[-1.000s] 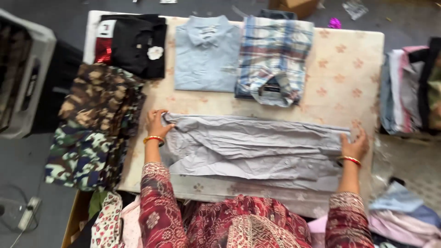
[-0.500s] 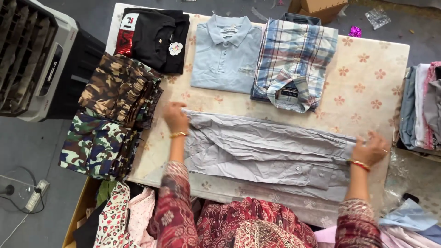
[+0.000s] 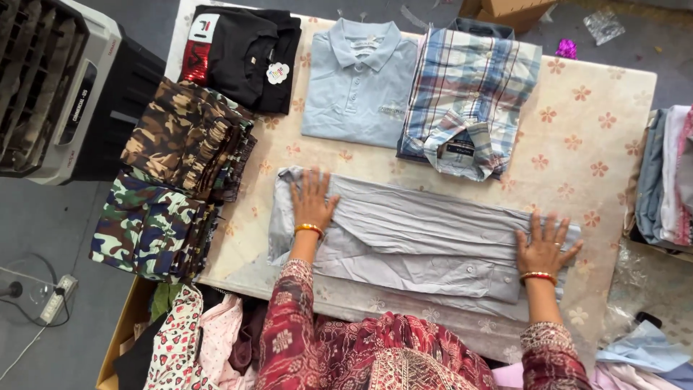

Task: The person folds a light gray button-down shirt on a table covered with a floral-patterned cloth. They smooth the fabric, fold the sleeves inward, and then fold the shirt in half and thirds to create a compact bundle. Other folded shirts and stacks of clothing are visible on the surrounding table and floor.

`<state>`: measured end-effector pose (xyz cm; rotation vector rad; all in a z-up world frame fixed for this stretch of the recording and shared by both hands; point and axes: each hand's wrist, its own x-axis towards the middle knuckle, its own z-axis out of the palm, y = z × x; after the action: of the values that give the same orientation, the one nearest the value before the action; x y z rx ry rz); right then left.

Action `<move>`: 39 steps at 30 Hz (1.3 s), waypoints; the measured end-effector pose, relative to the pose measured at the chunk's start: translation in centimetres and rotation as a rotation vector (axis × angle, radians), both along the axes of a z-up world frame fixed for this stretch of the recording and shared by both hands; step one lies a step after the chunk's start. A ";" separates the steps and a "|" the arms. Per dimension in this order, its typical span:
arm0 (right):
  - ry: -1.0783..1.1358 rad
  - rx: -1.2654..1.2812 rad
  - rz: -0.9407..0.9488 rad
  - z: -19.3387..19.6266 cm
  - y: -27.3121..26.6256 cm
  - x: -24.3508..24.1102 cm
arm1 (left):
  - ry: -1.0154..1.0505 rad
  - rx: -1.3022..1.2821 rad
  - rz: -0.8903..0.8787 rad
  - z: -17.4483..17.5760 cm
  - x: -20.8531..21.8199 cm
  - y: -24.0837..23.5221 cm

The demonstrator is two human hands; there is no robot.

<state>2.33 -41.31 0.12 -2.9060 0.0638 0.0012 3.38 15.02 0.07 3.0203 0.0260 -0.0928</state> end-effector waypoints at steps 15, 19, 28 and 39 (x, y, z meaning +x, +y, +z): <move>0.039 0.087 -0.089 -0.4 -0.7 0.3 | -0.175 0.006 0.172 0.0 -0.1 3.0; 0.017 0.097 -0.079 -0.3 -0.5 0.2 | -0.292 0.068 0.291 1.7 1.0 7.0; 0.024 0.085 -0.074 -0.7 -0.6 0.5 | -0.228 0.195 -0.071 5.2 3.3 10.8; 0.046 0.091 -0.095 -0.7 -1.0 0.5 | -0.067 0.227 -0.037 6.2 4.9 11.1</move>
<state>2.79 -42.26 -0.59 -2.8091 0.2047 0.0531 8.27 26.12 6.27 3.2490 -0.0269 0.0097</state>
